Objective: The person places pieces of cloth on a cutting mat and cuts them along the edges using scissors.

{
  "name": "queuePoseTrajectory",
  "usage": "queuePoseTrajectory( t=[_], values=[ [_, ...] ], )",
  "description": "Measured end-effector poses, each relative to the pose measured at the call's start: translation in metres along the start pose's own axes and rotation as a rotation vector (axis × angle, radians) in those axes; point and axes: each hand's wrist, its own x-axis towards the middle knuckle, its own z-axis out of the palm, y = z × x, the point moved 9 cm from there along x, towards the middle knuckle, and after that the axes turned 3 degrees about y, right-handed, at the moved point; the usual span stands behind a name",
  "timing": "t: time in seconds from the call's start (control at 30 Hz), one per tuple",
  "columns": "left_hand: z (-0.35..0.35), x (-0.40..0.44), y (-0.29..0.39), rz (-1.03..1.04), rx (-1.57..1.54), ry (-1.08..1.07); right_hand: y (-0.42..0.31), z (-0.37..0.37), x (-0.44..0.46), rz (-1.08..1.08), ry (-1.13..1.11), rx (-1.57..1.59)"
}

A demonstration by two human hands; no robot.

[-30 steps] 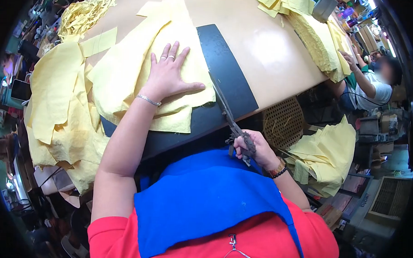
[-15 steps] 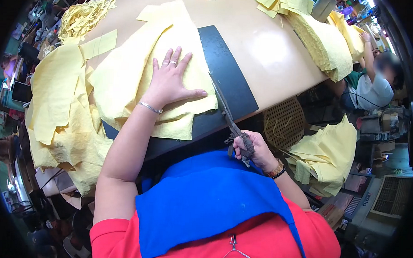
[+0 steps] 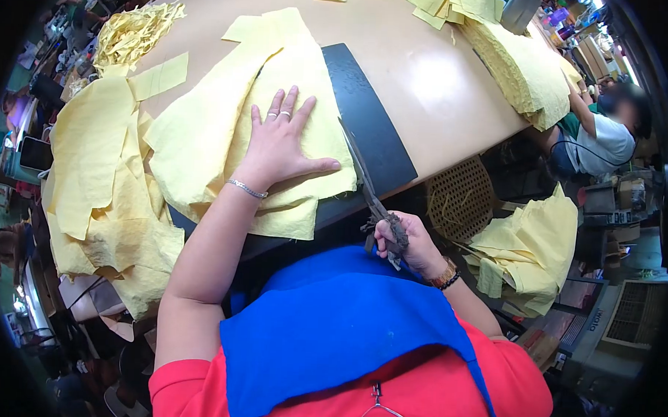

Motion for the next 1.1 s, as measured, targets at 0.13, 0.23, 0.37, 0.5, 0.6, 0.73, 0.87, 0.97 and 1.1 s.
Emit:
queuePoseTrajectory(
  t=[0.13, 0.23, 0.37, 0.5, 0.6, 0.73, 0.87, 0.97, 1.1],
  values=[
    [0.000, -0.006, 0.008, 0.023, -0.024, 0.009, -0.001, 0.000, 0.004, 0.011, 0.006, 0.034],
    [0.001, -0.011, 0.015, 0.038, -0.033, 0.012, -0.001, -0.002, 0.010, 0.010, 0.023, 0.058],
    [0.000, -0.012, 0.016, 0.030, -0.037, 0.014, 0.002, -0.003, 0.005, 0.008, 0.014, 0.048],
    [-0.002, -0.013, 0.017, 0.031, -0.046, 0.019, 0.003, -0.003, -0.002, 0.016, 0.023, 0.032],
    [-0.002, -0.018, 0.023, 0.034, -0.047, 0.000, 0.002, -0.002, 0.000, 0.000, 0.033, 0.066],
    [-0.002, -0.025, 0.032, 0.044, -0.029, 0.002, 0.003, -0.007, 0.007, 0.005, 0.067, 0.097],
    [-0.001, -0.025, 0.031, 0.043, -0.028, 0.000, 0.004, -0.007, 0.004, -0.018, 0.054, 0.083],
    [-0.001, -0.026, 0.032, 0.039, -0.030, -0.008, 0.004, -0.005, -0.001, -0.015, 0.048, 0.055],
    [-0.002, -0.032, 0.039, 0.058, -0.032, -0.016, 0.004, -0.006, 0.002, -0.003, 0.068, 0.081]
  ],
)
